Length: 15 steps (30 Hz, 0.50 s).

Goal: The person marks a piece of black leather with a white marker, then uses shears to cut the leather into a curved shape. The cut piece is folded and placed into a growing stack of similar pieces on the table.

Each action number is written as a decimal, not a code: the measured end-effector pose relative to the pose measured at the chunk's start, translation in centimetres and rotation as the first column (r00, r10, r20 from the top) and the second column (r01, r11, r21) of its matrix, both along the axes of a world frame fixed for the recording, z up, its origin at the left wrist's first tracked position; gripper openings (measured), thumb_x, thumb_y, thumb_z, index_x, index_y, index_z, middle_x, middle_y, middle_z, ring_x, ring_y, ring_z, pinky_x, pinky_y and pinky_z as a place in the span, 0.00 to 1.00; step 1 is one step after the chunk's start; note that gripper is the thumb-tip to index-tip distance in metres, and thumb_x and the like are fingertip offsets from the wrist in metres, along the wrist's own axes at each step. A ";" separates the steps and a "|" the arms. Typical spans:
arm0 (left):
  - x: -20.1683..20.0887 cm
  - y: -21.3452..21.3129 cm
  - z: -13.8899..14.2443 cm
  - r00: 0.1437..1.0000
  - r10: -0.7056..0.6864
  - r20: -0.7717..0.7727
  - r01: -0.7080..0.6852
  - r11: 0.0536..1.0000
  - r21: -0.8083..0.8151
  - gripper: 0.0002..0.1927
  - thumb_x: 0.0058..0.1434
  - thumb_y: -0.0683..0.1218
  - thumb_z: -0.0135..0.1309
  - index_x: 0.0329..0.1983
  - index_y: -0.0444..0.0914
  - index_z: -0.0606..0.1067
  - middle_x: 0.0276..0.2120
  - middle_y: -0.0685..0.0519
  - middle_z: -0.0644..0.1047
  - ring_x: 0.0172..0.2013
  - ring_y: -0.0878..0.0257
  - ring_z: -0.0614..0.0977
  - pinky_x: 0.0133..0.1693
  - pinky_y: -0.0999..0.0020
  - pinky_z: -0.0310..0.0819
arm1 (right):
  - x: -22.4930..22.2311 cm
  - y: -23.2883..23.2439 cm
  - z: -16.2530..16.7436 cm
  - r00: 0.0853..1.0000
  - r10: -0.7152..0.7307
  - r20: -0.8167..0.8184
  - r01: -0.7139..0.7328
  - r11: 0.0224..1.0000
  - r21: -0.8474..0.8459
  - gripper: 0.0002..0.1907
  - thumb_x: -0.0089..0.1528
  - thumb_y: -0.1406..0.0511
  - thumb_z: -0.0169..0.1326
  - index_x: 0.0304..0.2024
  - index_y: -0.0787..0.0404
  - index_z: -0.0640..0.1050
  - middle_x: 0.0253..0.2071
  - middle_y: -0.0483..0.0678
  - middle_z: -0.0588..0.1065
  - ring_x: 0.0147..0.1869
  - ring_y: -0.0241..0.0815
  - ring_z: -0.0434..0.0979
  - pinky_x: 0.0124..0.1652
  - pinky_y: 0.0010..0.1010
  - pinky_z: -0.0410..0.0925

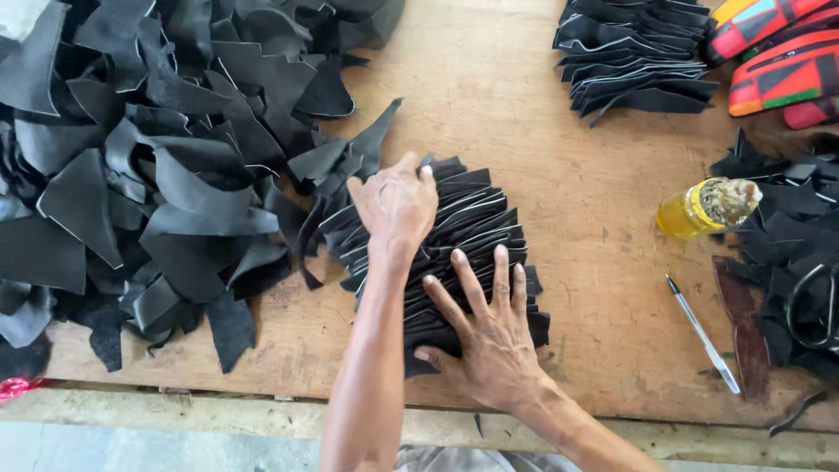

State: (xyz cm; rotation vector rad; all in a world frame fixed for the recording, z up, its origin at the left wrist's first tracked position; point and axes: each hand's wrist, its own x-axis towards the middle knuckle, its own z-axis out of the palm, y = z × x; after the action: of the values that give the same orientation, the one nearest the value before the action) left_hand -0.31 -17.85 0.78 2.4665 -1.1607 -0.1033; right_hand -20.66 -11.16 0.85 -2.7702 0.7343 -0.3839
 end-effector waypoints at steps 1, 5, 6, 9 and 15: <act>0.1 0.5 0.0 1.000 0.000 -0.019 0.000 1.000 0.018 0.13 0.66 0.56 0.48 0.40 0.46 0.79 0.33 0.45 0.83 0.40 0.46 0.83 0.52 0.43 0.62 | 0.0 0.2 0.1 1.000 0.009 -0.002 -0.009 1.000 0.000 0.45 0.56 0.40 0.55 0.71 0.47 0.63 0.76 0.60 0.46 0.75 0.81 0.34 0.65 0.73 0.36; 2.0 1.8 -0.3 0.999 -0.003 -0.032 0.004 1.000 0.031 0.14 0.66 0.56 0.49 0.39 0.45 0.80 0.33 0.44 0.83 0.40 0.45 0.83 0.50 0.44 0.65 | 1.5 0.6 0.1 0.999 0.034 -0.010 -0.034 0.999 0.021 0.44 0.56 0.39 0.54 0.70 0.47 0.63 0.75 0.60 0.46 0.74 0.83 0.35 0.65 0.74 0.37; 3.0 1.9 -0.4 1.000 -0.002 -0.029 0.003 1.000 0.026 0.14 0.66 0.57 0.49 0.39 0.44 0.80 0.33 0.43 0.82 0.40 0.44 0.83 0.50 0.44 0.66 | 2.2 0.7 0.0 0.999 0.040 -0.009 -0.039 0.999 0.031 0.44 0.57 0.39 0.54 0.70 0.47 0.63 0.76 0.60 0.46 0.74 0.83 0.36 0.65 0.74 0.37; 6.7 2.4 -0.7 0.999 0.021 -0.035 -0.021 1.000 -0.011 0.15 0.66 0.57 0.51 0.39 0.44 0.80 0.33 0.41 0.82 0.40 0.42 0.83 0.49 0.44 0.70 | 5.3 0.5 -0.4 0.996 0.084 0.015 -0.084 0.996 0.032 0.43 0.58 0.39 0.54 0.71 0.46 0.63 0.76 0.60 0.45 0.74 0.84 0.35 0.64 0.75 0.37; 10.3 2.4 -0.4 0.991 0.072 -0.115 -0.075 0.997 -0.021 0.16 0.64 0.58 0.52 0.44 0.45 0.81 0.35 0.39 0.81 0.42 0.41 0.82 0.48 0.46 0.73 | 8.4 0.4 -0.4 0.995 0.097 0.013 -0.097 0.995 0.027 0.44 0.59 0.39 0.53 0.73 0.46 0.61 0.77 0.58 0.42 0.77 0.80 0.31 0.66 0.74 0.35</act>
State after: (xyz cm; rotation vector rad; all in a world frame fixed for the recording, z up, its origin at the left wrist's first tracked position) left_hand 10.02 -15.47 0.36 2.4438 -1.0166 -0.2047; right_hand -12.29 -10.76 0.48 -2.7624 0.5945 -0.3682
